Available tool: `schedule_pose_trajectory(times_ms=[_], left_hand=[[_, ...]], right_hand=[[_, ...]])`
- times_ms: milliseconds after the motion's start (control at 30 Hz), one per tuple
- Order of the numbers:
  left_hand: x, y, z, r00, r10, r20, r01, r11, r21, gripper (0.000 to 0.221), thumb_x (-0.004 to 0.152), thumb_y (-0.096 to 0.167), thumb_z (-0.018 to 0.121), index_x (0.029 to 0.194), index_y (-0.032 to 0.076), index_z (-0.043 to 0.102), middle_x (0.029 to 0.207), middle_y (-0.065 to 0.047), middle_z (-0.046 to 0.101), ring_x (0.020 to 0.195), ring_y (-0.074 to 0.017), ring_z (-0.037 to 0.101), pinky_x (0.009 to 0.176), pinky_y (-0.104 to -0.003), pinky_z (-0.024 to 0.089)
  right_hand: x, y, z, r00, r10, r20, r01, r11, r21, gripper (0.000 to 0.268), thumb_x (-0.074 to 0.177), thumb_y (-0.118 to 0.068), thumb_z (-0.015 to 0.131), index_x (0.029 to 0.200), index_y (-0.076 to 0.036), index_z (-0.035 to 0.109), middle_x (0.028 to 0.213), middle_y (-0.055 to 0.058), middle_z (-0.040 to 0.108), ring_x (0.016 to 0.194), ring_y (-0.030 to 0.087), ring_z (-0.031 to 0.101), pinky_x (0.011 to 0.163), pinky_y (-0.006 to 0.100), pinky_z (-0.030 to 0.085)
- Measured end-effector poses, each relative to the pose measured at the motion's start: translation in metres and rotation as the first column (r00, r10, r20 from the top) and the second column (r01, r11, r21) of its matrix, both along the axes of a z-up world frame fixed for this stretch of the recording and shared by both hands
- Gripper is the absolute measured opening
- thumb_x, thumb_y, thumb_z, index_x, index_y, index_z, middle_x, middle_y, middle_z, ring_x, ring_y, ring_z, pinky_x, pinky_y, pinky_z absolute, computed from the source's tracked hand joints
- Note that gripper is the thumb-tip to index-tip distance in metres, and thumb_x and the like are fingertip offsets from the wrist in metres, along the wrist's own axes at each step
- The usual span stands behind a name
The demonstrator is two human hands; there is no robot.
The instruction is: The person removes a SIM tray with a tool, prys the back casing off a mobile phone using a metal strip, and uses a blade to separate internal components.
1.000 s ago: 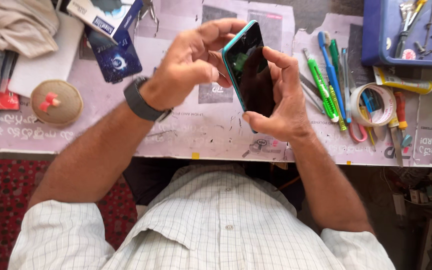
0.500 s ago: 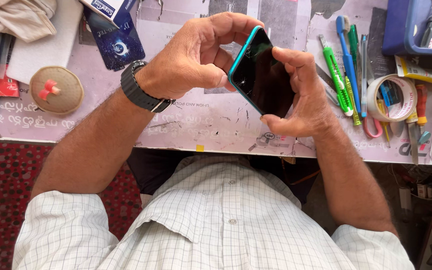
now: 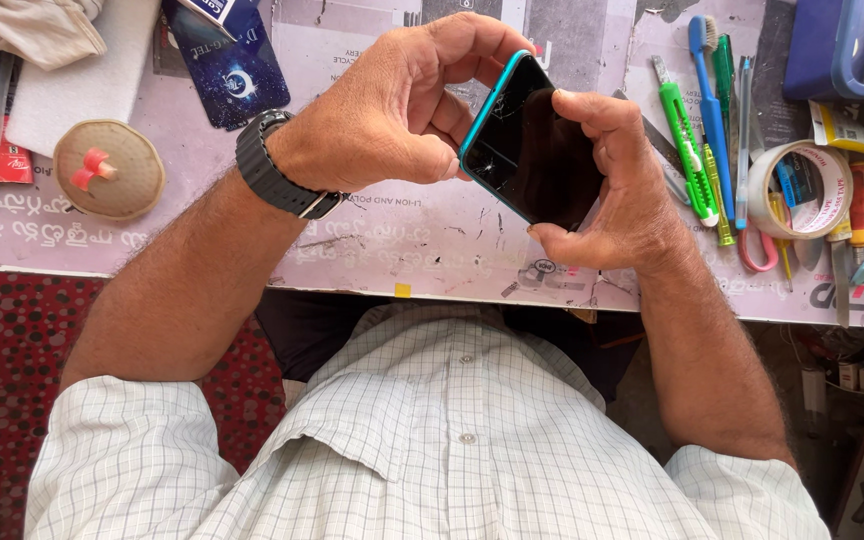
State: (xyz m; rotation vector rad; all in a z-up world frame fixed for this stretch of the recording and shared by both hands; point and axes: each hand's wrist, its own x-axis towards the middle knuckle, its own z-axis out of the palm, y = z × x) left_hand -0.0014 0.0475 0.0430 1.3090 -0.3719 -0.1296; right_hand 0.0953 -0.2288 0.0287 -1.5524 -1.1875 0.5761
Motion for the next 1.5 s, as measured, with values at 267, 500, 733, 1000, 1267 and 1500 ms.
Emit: schedule_pose_trajectory(times_ms=[267, 500, 733, 1000, 1267, 1500], left_hand=[[-0.001, -0.001, 0.004, 1.0, 0.015, 0.015, -0.015, 1.0, 0.023, 0.08, 0.079, -0.001, 0.066, 0.154, -0.005, 0.041, 0.133, -0.019, 0.058, 0.11, -0.0204, 0.075, 0.091, -0.032, 0.066], [-0.002, -0.006, 0.01, 0.996, 0.081, 0.022, -0.082, 0.995, 0.059, 0.071, 0.087, 0.011, 0.073, 0.149, -0.006, 0.043, 0.133, -0.017, 0.057, 0.111, -0.0187, 0.073, 0.097, -0.031, 0.069], [-0.006, -0.006, 0.008, 0.995, 0.098, -0.031, -0.097, 0.995, 0.019, 0.067, 0.092, 0.012, 0.07, 0.15, -0.007, 0.043, 0.131, -0.018, 0.06, 0.099, -0.0183, 0.076, 0.096, -0.032, 0.07], [-0.005, -0.007, 0.011, 0.994, 0.112, 0.006, -0.112, 0.992, 0.05, 0.071, 0.084, 0.008, 0.068, 0.15, -0.007, 0.044, 0.131, -0.017, 0.059, 0.106, -0.017, 0.073, 0.093, -0.029, 0.07], [-0.004, -0.004, 0.011, 0.995, 0.092, -0.028, -0.09, 0.993, 0.076, 0.071, 0.079, -0.002, 0.062, 0.147, -0.007, 0.046, 0.133, -0.018, 0.06, 0.102, -0.0163, 0.076, 0.088, -0.028, 0.071], [-0.005, -0.003, 0.014, 0.996, 0.072, -0.056, -0.066, 0.993, 0.099, 0.068, 0.075, -0.008, 0.058, 0.142, -0.006, 0.049, 0.13, -0.016, 0.06, 0.096, -0.0151, 0.075, 0.082, -0.025, 0.068]], right_hand=[[0.002, 0.001, -0.001, 0.999, 0.031, -0.018, -0.03, 0.999, 0.027, 0.1, 0.069, -0.001, 0.078, 0.156, -0.013, 0.031, 0.135, 0.012, 0.054, 0.133, 0.019, 0.055, 0.119, 0.035, 0.049], [-0.002, 0.002, 0.001, 0.957, 0.105, -0.27, -0.087, 0.993, 0.077, 0.09, 0.079, -0.013, 0.08, 0.155, -0.015, 0.031, 0.131, 0.01, 0.058, 0.117, 0.016, 0.055, 0.105, 0.03, 0.045], [-0.003, 0.004, -0.001, 0.927, 0.114, -0.358, -0.098, 0.993, 0.061, 0.092, 0.078, -0.017, 0.081, 0.156, -0.014, 0.032, 0.12, 0.009, 0.06, 0.103, 0.014, 0.055, 0.091, 0.028, 0.045], [-0.002, 0.003, 0.0, 0.936, 0.1, -0.337, -0.087, 0.995, 0.054, 0.091, 0.079, -0.015, 0.081, 0.155, -0.014, 0.032, 0.129, 0.01, 0.058, 0.113, 0.016, 0.054, 0.101, 0.031, 0.044], [0.0, 0.004, -0.002, 0.996, 0.057, -0.075, -0.057, 0.998, 0.012, 0.094, 0.075, -0.011, 0.081, 0.155, -0.012, 0.033, 0.138, 0.012, 0.054, 0.135, 0.02, 0.054, 0.12, 0.036, 0.047], [0.001, 0.002, 0.0, 0.998, 0.041, -0.044, -0.043, 0.998, -0.051, 0.097, 0.07, -0.002, 0.081, 0.153, -0.011, 0.033, 0.135, 0.011, 0.055, 0.133, 0.018, 0.055, 0.117, 0.033, 0.047]])
